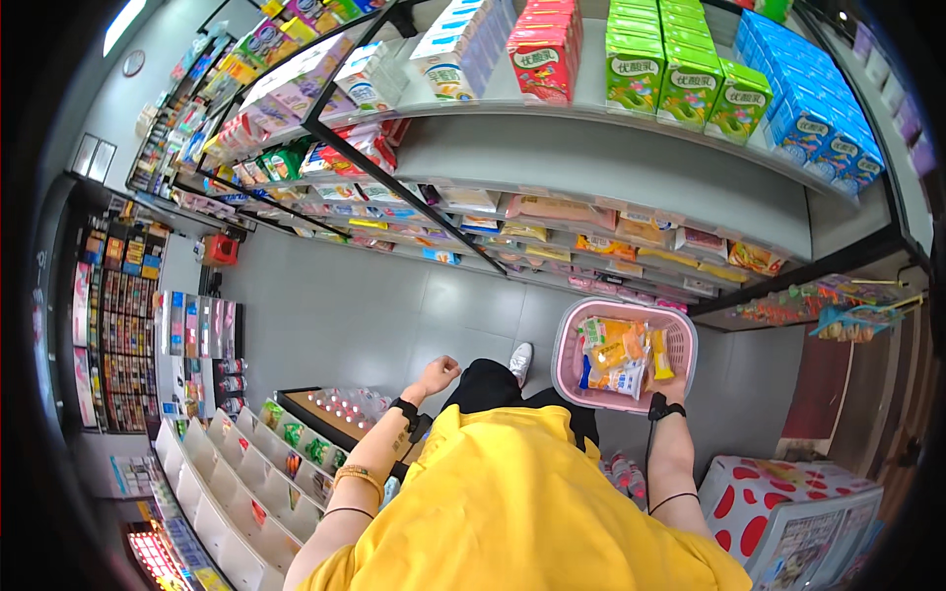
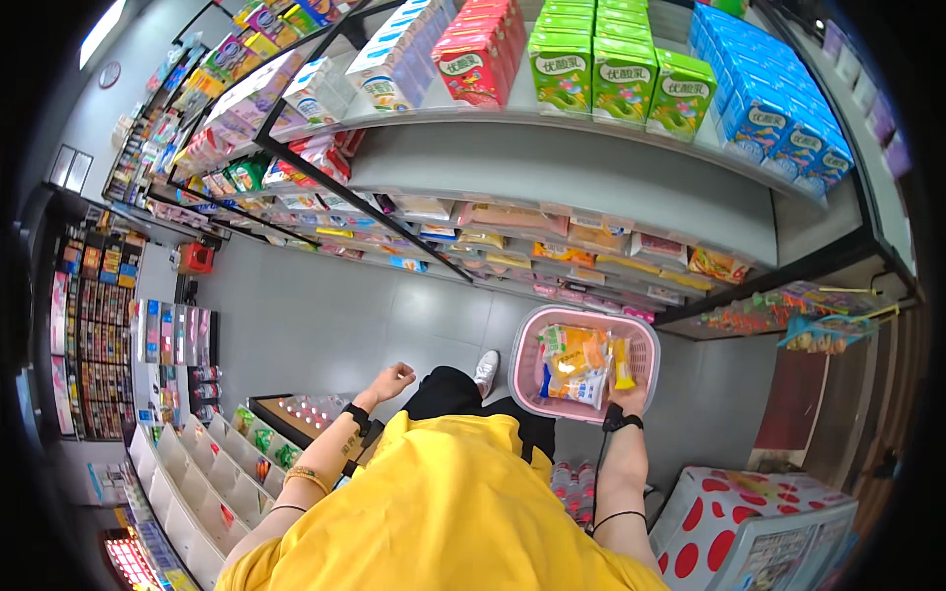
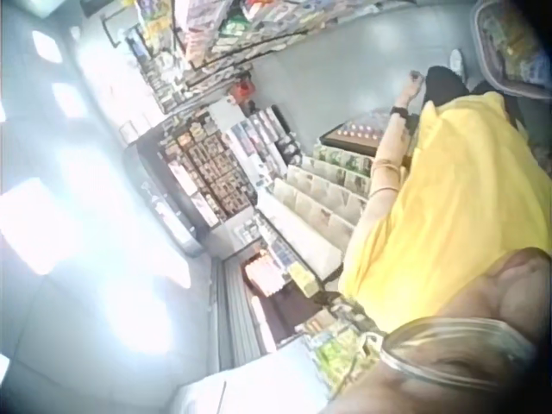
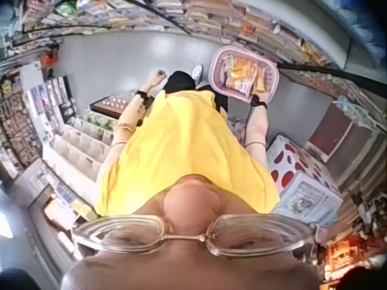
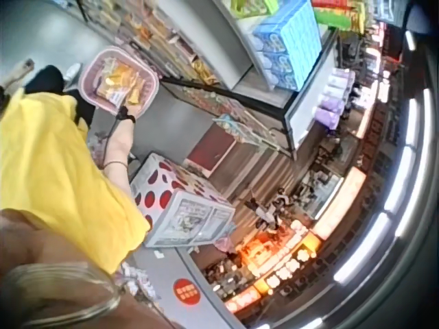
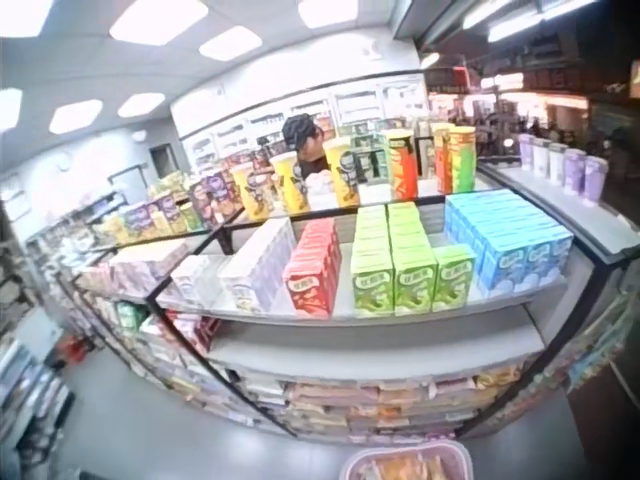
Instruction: Selecting various food items from supermarket shelves and placing them into a shopping basket.
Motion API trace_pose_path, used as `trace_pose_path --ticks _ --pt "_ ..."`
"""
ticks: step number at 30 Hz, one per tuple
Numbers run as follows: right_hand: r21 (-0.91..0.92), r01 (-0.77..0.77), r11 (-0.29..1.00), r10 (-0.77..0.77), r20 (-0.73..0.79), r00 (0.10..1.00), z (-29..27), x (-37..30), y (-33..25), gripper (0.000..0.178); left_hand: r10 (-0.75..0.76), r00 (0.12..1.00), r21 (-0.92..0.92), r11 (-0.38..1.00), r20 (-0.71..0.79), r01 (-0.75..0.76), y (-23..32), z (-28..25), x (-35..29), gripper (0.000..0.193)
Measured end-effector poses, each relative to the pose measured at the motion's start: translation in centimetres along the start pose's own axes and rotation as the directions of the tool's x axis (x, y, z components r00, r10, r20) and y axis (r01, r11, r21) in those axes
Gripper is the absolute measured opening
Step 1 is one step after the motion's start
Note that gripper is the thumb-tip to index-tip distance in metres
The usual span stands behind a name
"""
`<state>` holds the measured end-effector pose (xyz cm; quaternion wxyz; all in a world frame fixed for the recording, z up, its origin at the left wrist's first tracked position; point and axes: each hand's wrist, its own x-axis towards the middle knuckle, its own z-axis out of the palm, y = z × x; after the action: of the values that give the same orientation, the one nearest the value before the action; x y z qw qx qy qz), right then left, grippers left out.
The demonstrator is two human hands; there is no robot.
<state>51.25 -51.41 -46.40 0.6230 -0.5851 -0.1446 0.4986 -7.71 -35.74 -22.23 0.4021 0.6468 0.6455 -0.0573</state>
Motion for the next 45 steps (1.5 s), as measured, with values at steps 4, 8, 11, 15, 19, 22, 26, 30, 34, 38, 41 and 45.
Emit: trace_pose_path --ticks 4,8,11,15,19,22,26,30,34,38,41,45 --pt "0.645 -0.347 0.681 0.443 0.014 0.896 -4.4 0.7 2.6 0.036 0.185 0.96 -0.035 0.98 -0.209 -0.197 4.7 -3.2 2.6 0.047" --pt "-0.236 -0.124 0.964 0.105 -0.09 0.99 -6.1 -2.1 1.8 0.04 0.327 0.81 -0.04 0.918 -0.486 -0.394 10.5 -10.2 7.6 0.054" --pt "0.214 -0.452 0.866 0.5 -0.394 0.771 3.5 -3.7 -6.3 0.039 0.312 0.765 -0.102 0.893 -0.563 -0.438 14.9 -15.6 10.6 0.061" --pt "0.279 -0.475 0.834 0.551 -0.442 0.708 2.6 -4.7 -6.6 0.033 0.335 0.683 -0.166 0.814 -0.648 -0.557 17.0 -17.9 17.6 0.065" --pt "0.265 -0.434 0.861 0.509 -0.434 0.744 4.2 -6.8 -6.5 0.033 0.261 0.693 -0.188 0.845 -0.672 -0.501 18.1 -19.6 20.7 0.066" --pt "0.296 -0.458 0.838 0.544 -0.413 0.73 5.2 -8.6 -6.1 0.033 0.278 0.652 -0.17 0.827 -0.706 -0.536 18.3 -19.6 22.5 0.06" --pt "0.323 -0.454 0.83 0.556 -0.431 0.71 7.1 -10.8 -4.8 0.034 0.384 0.722 -0.222 0.776 -0.576 -0.59 16.0 -21.1 26.4 0.039" --pt "0.357 -0.458 0.814 0.58 -0.46 0.672 8.4 -13.0 -3.0 0.034 0.311 0.822 -0.281 0.832 -0.478 -0.478 16.9 -22.4 26.7 0.026" --pt "0.364 -0.42 0.831 0.554 -0.489 0.673 11.4 -14.4 -2.7 0.029 0.412 0.749 -0.136 0.825 -0.519 -0.549 16.6 -23.0 27.8 0.026" --pt "0.391 -0.395 0.831 0.552 -0.498 0.668 12.3 -14.8 -1.9 0.027 0.569 0.703 0.127 0.807 -0.428 -0.576 15.4 -23.1 29.4 0.017" --pt "0.385 -0.38 0.841 0.535 -0.487 0.69 12.9 -14.4 -2.0 0.027 0.778 0.54 0.612 0.606 -0.321 -0.508 12.2 -22.5 33.0 0.016" --pt "0.376 -0.403 0.834 0.546 -0.466 0.696 13.5 -14.1 -2.4 0.032 0.811 0.51 0.687 0.545 -0.286 -0.481 14.3 -21.9 32.0 0.017"
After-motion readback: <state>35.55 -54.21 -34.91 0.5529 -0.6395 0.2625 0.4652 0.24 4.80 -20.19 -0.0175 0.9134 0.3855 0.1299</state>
